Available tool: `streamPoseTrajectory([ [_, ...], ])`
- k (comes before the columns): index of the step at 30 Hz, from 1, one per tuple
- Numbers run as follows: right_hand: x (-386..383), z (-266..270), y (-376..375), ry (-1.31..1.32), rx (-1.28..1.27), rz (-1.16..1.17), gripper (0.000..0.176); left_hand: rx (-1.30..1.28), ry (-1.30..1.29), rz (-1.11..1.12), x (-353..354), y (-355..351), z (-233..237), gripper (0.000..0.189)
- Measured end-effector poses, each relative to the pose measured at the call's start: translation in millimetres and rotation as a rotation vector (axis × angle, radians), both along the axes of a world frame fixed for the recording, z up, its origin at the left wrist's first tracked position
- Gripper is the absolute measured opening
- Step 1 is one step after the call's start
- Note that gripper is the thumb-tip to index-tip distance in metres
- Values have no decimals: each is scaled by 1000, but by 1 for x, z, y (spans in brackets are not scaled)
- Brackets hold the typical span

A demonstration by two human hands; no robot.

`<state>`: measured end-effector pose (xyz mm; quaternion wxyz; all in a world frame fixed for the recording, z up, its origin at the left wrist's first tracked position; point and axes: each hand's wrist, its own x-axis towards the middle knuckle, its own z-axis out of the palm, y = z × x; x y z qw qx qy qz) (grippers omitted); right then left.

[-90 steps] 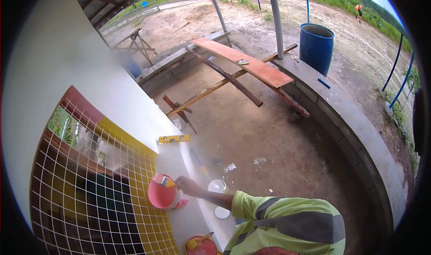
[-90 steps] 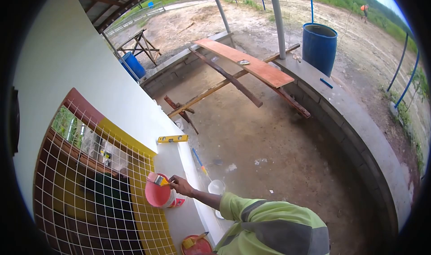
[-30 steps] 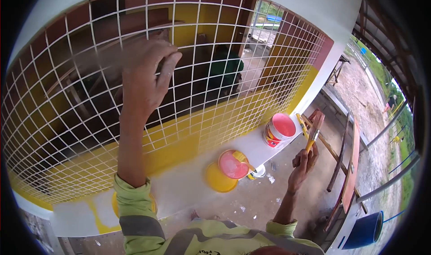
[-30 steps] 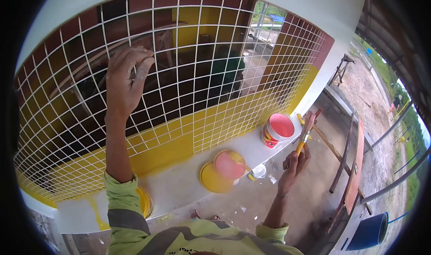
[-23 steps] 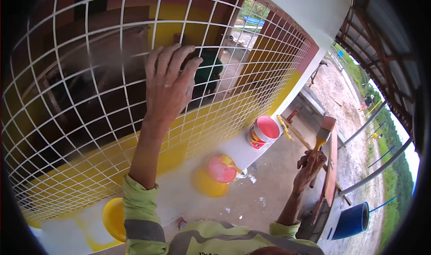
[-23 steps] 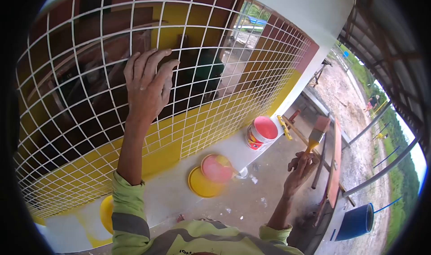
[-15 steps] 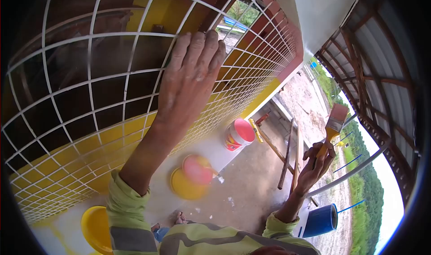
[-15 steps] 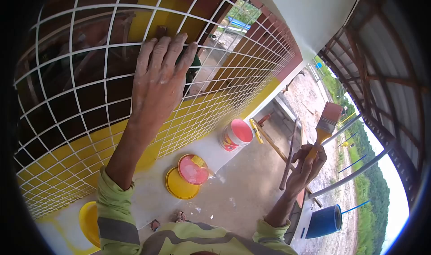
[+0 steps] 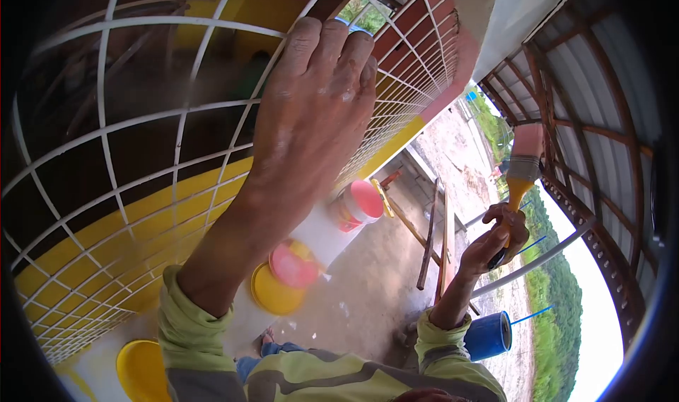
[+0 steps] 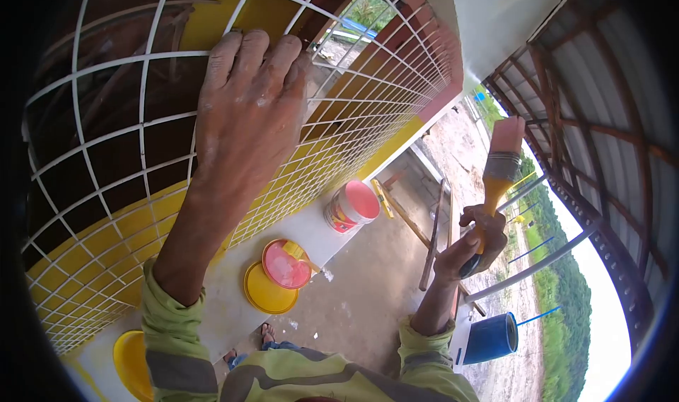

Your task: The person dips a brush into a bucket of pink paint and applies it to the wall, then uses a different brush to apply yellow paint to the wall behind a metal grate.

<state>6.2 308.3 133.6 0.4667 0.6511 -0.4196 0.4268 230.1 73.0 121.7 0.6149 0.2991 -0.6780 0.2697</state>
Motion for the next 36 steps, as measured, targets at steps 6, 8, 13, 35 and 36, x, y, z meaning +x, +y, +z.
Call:
streamPoseTrajectory([
  [6, -30, 3, -8, 346, 63, -252, 35, -81, 92, 34, -13, -13, -5, 18],
  [8, -36, -2, -20, 328, 110, -199, 23, -2, 12, 59, -9, -7, -4, 21],
  [13, -77, -8, -65, 439, 76, -265, 36, -31, 105, 83, -19, -15, -10, 24],
  [35, -168, 40, -165, 655, -153, -275, 41, -163, 126, 51, -29, -16, -24, 16],
  [36, -171, 42, -168, 663, -161, -270, 41, -171, 130, 51, -29, -18, -23, 15],
])
